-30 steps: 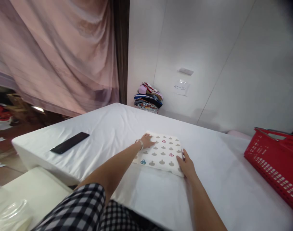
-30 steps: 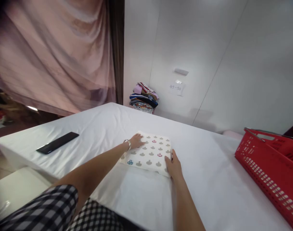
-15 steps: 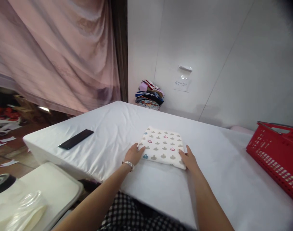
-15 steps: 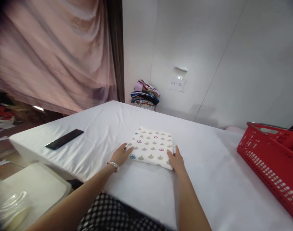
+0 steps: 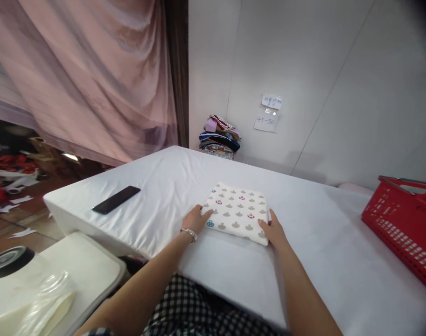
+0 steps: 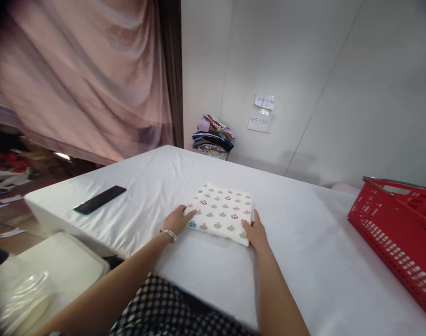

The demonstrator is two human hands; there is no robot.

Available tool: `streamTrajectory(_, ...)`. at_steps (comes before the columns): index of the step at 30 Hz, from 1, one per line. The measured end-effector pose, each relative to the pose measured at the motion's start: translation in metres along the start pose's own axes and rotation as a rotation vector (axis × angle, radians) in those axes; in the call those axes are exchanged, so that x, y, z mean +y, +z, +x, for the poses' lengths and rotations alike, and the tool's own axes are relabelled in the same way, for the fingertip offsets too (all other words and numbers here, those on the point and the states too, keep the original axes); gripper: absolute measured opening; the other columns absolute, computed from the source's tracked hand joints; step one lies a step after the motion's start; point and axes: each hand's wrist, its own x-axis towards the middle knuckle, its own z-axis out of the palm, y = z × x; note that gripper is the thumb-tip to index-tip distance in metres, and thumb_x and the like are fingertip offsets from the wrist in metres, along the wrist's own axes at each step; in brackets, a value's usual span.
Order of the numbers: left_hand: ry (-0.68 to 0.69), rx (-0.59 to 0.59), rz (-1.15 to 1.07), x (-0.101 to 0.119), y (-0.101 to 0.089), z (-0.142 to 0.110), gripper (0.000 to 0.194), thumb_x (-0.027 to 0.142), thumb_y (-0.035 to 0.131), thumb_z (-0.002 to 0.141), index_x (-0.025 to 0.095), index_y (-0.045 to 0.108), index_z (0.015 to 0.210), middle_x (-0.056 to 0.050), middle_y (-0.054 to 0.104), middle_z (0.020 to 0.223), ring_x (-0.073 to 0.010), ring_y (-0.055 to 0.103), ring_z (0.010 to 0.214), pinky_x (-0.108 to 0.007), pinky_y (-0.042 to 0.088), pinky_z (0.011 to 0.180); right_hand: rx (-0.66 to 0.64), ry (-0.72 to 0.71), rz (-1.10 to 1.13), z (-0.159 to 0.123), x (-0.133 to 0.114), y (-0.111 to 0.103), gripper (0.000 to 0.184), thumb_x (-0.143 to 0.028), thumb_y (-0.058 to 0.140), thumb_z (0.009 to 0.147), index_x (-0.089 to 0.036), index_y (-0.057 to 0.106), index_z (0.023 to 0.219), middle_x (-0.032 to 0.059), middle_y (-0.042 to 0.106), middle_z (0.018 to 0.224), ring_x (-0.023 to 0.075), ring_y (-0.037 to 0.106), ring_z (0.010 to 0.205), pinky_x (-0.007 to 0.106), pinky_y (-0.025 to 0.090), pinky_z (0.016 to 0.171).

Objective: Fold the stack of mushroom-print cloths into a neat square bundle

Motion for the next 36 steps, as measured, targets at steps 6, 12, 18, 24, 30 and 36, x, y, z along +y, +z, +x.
streamTrajectory(6,-0.013,-0.050,-0.256,-0.019,0.000,0.003,0.047,0.059,0.048,0.074,0.018,0.057,0.096,-0.007,0.065,0.093,-0.0224,0.060,0.086,-0.031,0.044,0.074,-0.007,0.007,-0.031,-0.002,-0.003,-0.002,0.087,-0.056,0.059,0.068,-0.024,0.023,0.141,0.0031,0.063,0.089,0.0203,0.061,0.075,0.035,0.049,0.073)
streamTrajectory(12,0.097,-0.213,-0.450,-0.038,-0.005,0.011,0.046,0.055,0.057,0.062,0.017,0.058,0.088,-0.004,0.064,0.092,-0.0229,0.059,0.089,-0.029,0.045,0.076,0.006,0.027,-0.064,-0.006,-0.006,-0.002,0.084,-0.059,0.056,0.069,-0.024,0.026,0.140,0.0036,0.062,0.094,0.0201,0.061,0.079,0.036,0.048,0.077)
streamTrajectory(18,0.152,-0.240,-0.295,-0.034,-0.015,0.013,0.044,0.055,0.059,0.058,0.018,0.057,0.082,-0.005,0.063,0.096,-0.0239,0.057,0.090,-0.031,0.043,0.079,0.019,0.020,-0.044,-0.005,-0.005,-0.003,0.083,-0.060,0.057,0.068,-0.025,0.031,0.138,0.0044,0.062,0.097,0.0208,0.061,0.082,0.035,0.048,0.077)
streamTrajectory(24,0.175,-0.249,-0.326,-0.041,-0.014,0.024,0.039,0.056,0.059,0.057,0.019,0.052,0.067,-0.004,0.063,0.098,-0.0222,0.057,0.087,-0.029,0.044,0.073,-0.013,-0.001,-0.009,-0.001,0.001,0.000,0.083,-0.054,0.059,0.069,-0.025,0.027,0.140,0.0018,0.063,0.089,0.0186,0.061,0.074,0.034,0.049,0.073)
streamTrajectory(30,0.128,-0.303,-0.257,-0.036,-0.020,0.026,0.034,0.051,0.059,0.062,0.018,0.057,0.069,-0.003,0.065,0.084,-0.0219,0.059,0.079,-0.029,0.046,0.068,-0.001,0.000,-0.010,0.000,0.001,0.001,0.082,-0.052,0.060,0.068,-0.025,0.028,0.139,0.0004,0.062,0.084,0.0187,0.061,0.072,0.035,0.049,0.073)
streamTrajectory(36,0.232,0.051,-0.099,0.003,-0.016,0.018,0.048,0.048,0.046,0.080,0.018,0.052,0.118,-0.009,0.047,0.133,-0.0218,0.045,0.118,-0.031,0.036,0.097,0.013,-0.009,-0.022,-0.002,0.001,0.000,0.081,-0.057,0.059,0.068,-0.024,0.032,0.137,0.0015,0.063,0.087,0.0193,0.061,0.075,0.036,0.049,0.074)
